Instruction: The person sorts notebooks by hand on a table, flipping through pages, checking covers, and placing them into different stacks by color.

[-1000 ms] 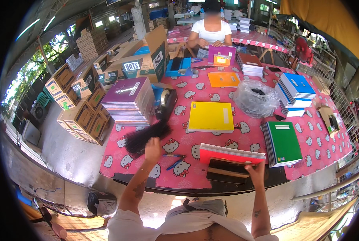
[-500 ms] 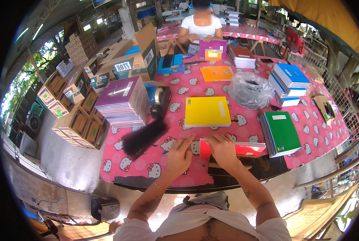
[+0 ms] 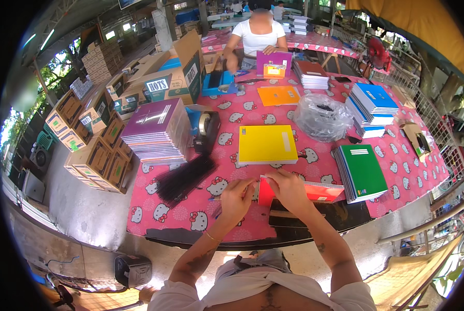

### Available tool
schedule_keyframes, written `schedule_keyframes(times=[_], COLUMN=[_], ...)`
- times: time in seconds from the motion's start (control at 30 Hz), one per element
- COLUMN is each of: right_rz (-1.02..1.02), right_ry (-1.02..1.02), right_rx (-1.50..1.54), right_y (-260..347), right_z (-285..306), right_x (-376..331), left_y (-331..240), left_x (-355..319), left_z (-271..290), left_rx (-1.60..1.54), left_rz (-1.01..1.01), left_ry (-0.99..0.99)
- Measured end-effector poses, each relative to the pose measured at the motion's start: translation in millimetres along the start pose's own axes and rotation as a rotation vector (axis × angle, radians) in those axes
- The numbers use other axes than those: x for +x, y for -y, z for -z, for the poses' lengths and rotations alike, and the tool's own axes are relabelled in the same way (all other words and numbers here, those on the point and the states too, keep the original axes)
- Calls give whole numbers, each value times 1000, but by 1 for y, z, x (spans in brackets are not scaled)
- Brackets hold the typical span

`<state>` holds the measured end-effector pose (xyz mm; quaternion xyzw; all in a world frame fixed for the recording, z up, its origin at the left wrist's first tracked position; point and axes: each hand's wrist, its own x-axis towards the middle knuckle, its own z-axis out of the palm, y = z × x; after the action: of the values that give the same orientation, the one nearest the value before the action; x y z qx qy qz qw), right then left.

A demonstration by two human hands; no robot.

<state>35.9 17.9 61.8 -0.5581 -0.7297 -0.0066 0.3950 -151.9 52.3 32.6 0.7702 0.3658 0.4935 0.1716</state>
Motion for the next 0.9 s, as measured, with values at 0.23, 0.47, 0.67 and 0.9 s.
schedule_keyframes(times=[0.23,0.47,0.67,0.9], right_rz=[-18,-35,-54,-21], right_ry=[51,64,118,161], right_rx=[-3,59,86,91], right_y=[2,-2,-8,-20], right_z=[6,6,4,9], right_x=[-1,1,2,1], left_y=[8,26,21,10], left_x=[18,52,58,61], left_z=[1,22,17,24], left_rx=[112,-27,-93,97], left_rz=[-19,-208,-54,-161], left_ry=[54,520,662,612])
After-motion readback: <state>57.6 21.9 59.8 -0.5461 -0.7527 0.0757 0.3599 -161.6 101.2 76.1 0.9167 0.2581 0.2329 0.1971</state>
